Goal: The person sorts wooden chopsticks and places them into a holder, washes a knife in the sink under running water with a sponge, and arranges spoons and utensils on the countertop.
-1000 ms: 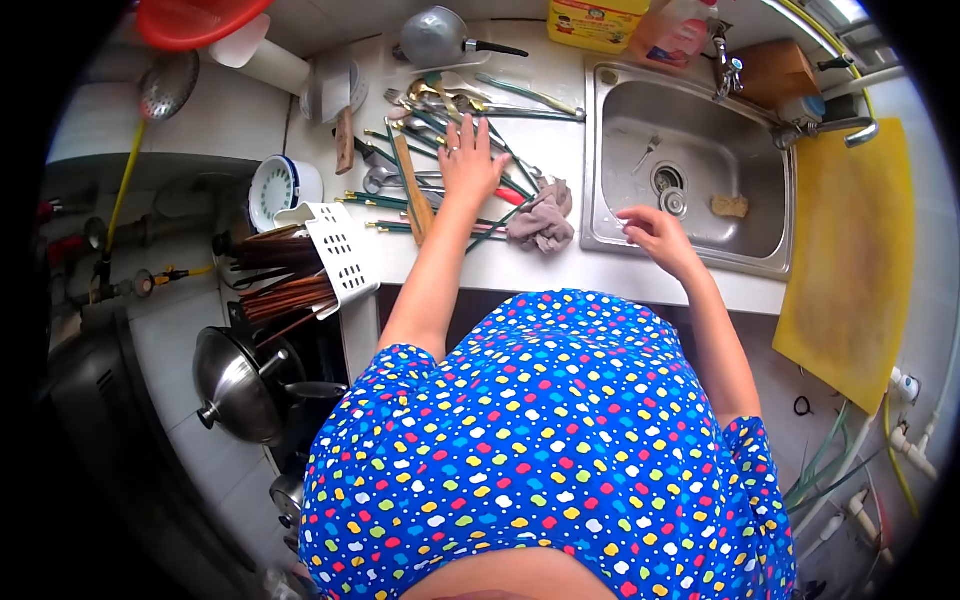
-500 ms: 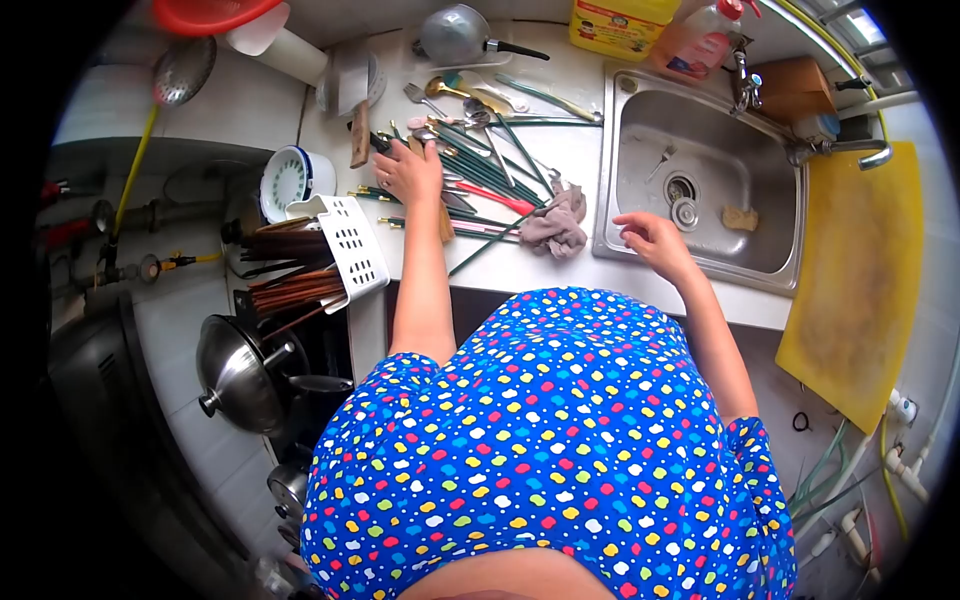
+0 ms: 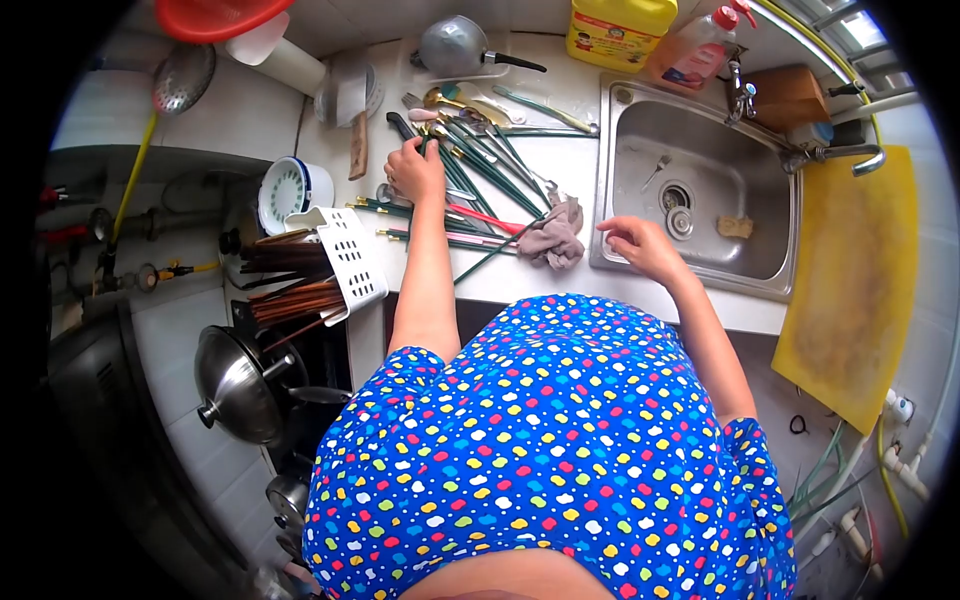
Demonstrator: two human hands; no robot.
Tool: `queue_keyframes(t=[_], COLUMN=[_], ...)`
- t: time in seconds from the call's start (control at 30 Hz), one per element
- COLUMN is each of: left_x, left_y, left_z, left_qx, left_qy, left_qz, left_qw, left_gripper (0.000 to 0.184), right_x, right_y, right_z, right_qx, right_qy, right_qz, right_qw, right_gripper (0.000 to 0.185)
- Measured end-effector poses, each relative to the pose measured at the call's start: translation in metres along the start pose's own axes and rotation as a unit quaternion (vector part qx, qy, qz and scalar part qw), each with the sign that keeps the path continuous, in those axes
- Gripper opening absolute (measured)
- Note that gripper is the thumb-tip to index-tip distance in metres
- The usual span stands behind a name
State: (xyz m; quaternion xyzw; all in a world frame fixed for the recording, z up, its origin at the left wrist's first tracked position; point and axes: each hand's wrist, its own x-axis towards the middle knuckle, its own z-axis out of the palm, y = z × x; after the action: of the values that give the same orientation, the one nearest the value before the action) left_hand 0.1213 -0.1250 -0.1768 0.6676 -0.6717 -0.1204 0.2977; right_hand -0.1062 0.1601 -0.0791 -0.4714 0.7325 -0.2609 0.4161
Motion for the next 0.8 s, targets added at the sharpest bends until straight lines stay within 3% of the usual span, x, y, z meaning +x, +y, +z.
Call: queue_keyframes(t=[0.13,0.33,0.4,0.43,0.57,0.8], left_x=[0.007,0.031,0.043,0.043,0.044,0.066], left_y=[0.000,0.003,-0.012,0.000,0.034,0.083], left_z=[0.000,0.007,0.030,0.008,-0.026,-0.059], left_qx=[-0.068,-0.162,-0.245,-0.352,-0.452,-0.551], left_qy=[-0.006,-0.112,-0.181,-0.264,-0.315,-0.306], left_qz=[-0.015,-0.076,-0.059,-0.077,-0.063,-0.033], left_qw=[0.998,0.977,0.951,0.895,0.832,0.775], left_gripper=[0.027,0.046,0.035,0.028,0.022,0.027], right_x=[-0.001,0.015,0.017,0.018,0.017,0.017], right_y=[-0.010,-0.023,-0.033,-0.036,-0.036,-0.040], right_z=[-0.006,0.000,0.000,0.001,0.000,-0.008], right_qx=[0.000,-0.003,-0.019,-0.012,0.000,0.000], right_qy=[0.003,0.005,-0.004,-0.002,0.000,0.005], right_qz=[0.002,-0.037,-0.029,-0.038,-0.057,-0.069], right_qw=[1.000,0.999,0.999,0.999,0.998,0.998], right_gripper=[0.025,0.026,0.026,0.027,0.026,0.025])
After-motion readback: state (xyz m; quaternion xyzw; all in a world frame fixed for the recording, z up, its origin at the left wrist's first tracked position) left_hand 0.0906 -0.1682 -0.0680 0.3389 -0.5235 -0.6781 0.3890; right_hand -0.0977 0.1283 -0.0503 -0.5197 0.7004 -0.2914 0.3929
